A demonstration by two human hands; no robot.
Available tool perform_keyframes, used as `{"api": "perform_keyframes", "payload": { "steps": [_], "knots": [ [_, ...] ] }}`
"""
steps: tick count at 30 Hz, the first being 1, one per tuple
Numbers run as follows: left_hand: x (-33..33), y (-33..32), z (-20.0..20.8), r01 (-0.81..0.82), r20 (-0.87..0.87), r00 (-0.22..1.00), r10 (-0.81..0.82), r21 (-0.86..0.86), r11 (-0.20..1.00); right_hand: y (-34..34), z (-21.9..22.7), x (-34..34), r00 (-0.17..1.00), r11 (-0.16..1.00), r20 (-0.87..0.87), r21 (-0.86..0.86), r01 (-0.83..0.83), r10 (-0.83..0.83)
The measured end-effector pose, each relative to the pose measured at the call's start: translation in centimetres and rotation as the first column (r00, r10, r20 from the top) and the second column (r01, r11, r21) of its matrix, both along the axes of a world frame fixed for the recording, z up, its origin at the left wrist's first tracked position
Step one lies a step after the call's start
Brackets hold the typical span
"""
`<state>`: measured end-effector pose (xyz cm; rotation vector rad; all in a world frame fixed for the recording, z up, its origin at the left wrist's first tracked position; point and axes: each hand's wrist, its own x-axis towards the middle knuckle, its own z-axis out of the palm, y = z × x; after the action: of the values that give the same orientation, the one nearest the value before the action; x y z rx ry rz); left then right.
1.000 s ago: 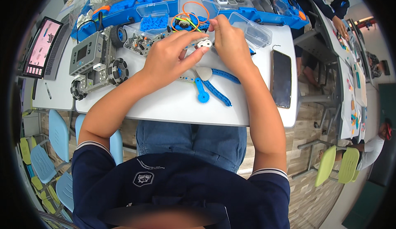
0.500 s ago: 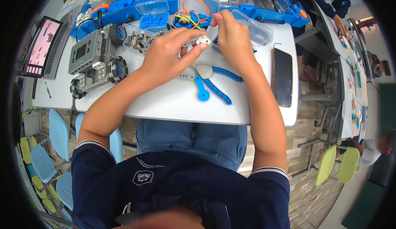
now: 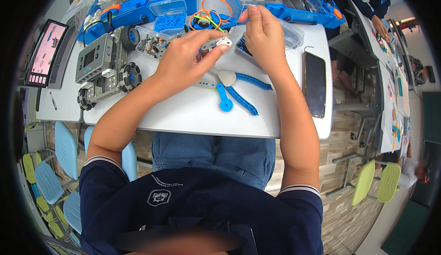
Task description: The person assembles small plastic components of a robot kit at a table. They connect white and blue pieces, attach a gear, and manipulate wires and connectors. The person occasionally glances at a laptop screen while working.
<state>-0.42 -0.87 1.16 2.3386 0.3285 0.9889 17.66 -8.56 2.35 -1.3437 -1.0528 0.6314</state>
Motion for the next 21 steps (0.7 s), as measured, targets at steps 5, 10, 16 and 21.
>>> {"api": "perform_keyframes", "payload": {
  "steps": [5, 10, 16, 21],
  "knots": [
    [-0.1, 0.0, -0.3, -0.016, 0.015, 1.0, 0.013, 0.187, 0.982, -0.7, 1.0, -0.4, 0.924, 0.994, -0.37, -0.026, -0.11, 0.093],
    [-0.1, 0.5, -0.3, -0.021, -0.045, 0.998, 0.035, 0.284, 0.959, -0.7, 1.3, -0.1, 0.885, 0.989, -0.445, 0.014, -0.146, 0.137],
    [-0.1, 0.1, 0.1, -0.061, -0.028, 0.997, 0.07, 0.234, 0.97, -0.3, 1.0, 0.6, 0.92, 0.959, -0.301, 0.207, -0.193, 0.25],
    [0.0, 0.5, 0.3, -0.078, 0.03, 0.997, 0.072, 0.377, 0.923, -0.5, 1.0, 1.0, 0.895, 0.915, -0.243, 0.254, -0.315, 0.375]
  ]
}}
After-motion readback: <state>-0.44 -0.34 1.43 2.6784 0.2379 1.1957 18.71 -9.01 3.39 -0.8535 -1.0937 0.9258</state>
